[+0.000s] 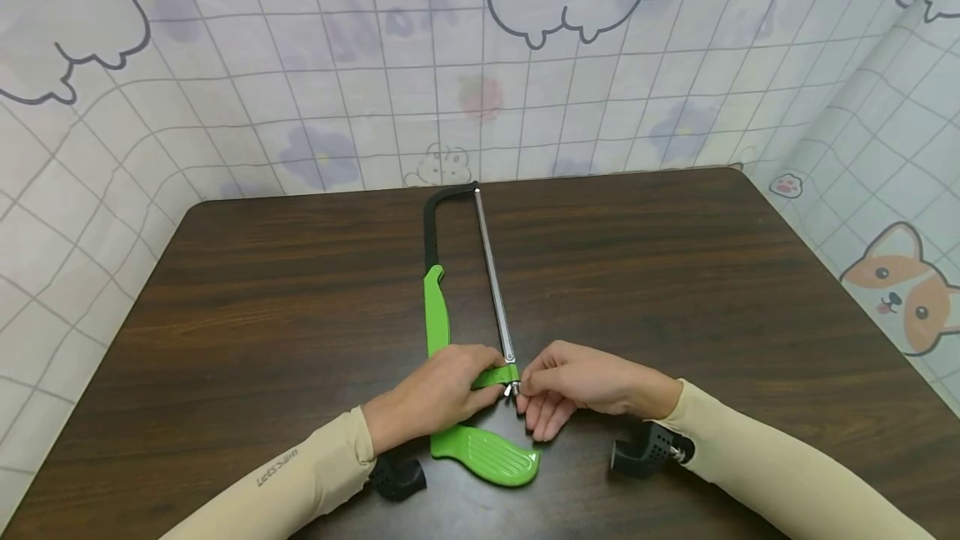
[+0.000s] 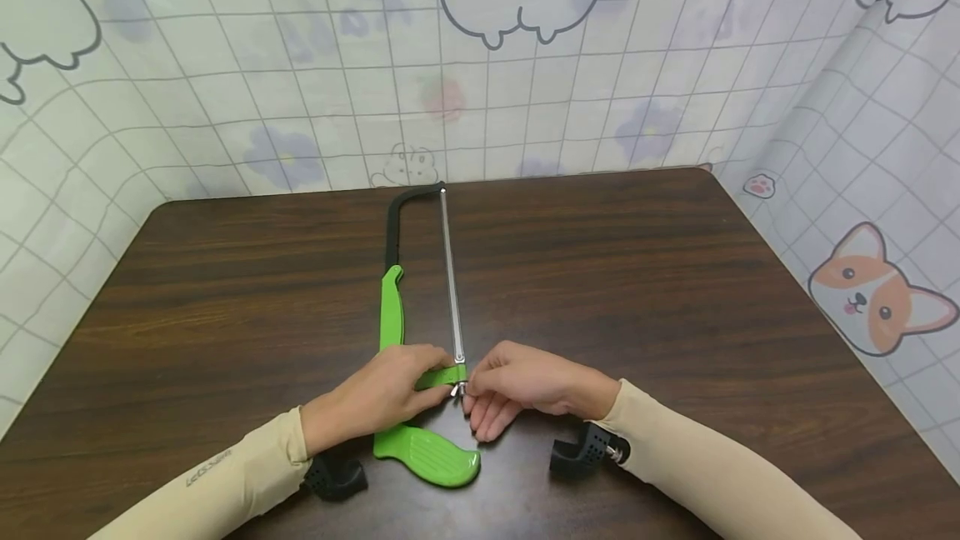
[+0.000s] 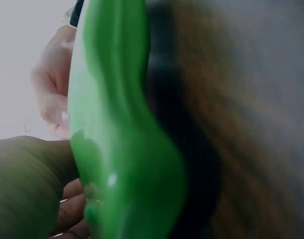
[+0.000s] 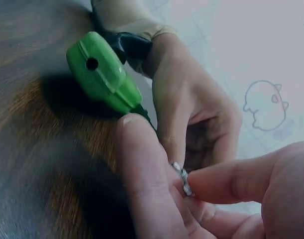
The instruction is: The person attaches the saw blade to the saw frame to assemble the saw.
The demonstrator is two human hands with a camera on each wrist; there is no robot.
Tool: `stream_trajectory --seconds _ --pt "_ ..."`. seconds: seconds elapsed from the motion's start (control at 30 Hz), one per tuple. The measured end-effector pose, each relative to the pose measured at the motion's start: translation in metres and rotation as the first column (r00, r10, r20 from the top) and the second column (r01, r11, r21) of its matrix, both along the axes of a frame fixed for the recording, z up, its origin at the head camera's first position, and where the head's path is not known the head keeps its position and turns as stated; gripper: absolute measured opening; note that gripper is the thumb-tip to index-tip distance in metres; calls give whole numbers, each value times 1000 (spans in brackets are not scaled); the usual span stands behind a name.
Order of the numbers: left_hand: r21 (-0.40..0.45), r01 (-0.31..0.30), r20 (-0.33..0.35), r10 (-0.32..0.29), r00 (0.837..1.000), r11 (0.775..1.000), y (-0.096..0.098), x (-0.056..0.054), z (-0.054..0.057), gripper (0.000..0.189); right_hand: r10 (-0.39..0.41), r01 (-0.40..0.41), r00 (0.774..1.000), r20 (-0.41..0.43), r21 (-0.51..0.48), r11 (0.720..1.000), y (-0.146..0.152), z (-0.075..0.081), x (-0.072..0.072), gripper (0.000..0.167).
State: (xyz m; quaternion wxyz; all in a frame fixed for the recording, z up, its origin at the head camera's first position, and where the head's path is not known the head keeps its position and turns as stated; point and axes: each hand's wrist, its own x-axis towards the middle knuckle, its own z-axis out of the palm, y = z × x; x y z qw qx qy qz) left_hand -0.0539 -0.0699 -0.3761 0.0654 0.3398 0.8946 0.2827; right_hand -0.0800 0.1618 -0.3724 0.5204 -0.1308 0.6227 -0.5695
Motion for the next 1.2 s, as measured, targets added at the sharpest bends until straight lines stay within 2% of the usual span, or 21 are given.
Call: stream_trajectory --seconds 0.2,0.47,0.63,1.03,1.2 --pt "-47 -14 -50 12 999 999 -5 2 5 26 33 -33 999 -34 2 999 -2 1 1 27" --pt "-69 -51 -34 48 998 996 -11 2 7 20 41 -39 997 -65 36 999 -4 -2 2 23" --pt "-64 -49 -41 46 998 997 -14 3 6 20 50 -41 992 -115 78 996 -6 1 3 24" --pt "-42 -30 -71 27 997 999 -15 2 5 22 114 -74 965 -238 170 983 -4 12 4 26" --pt "-42 -24 -56 21 998 999 -15 2 3 22 169 -96 930 -327 226 969 -4 13 5 29"
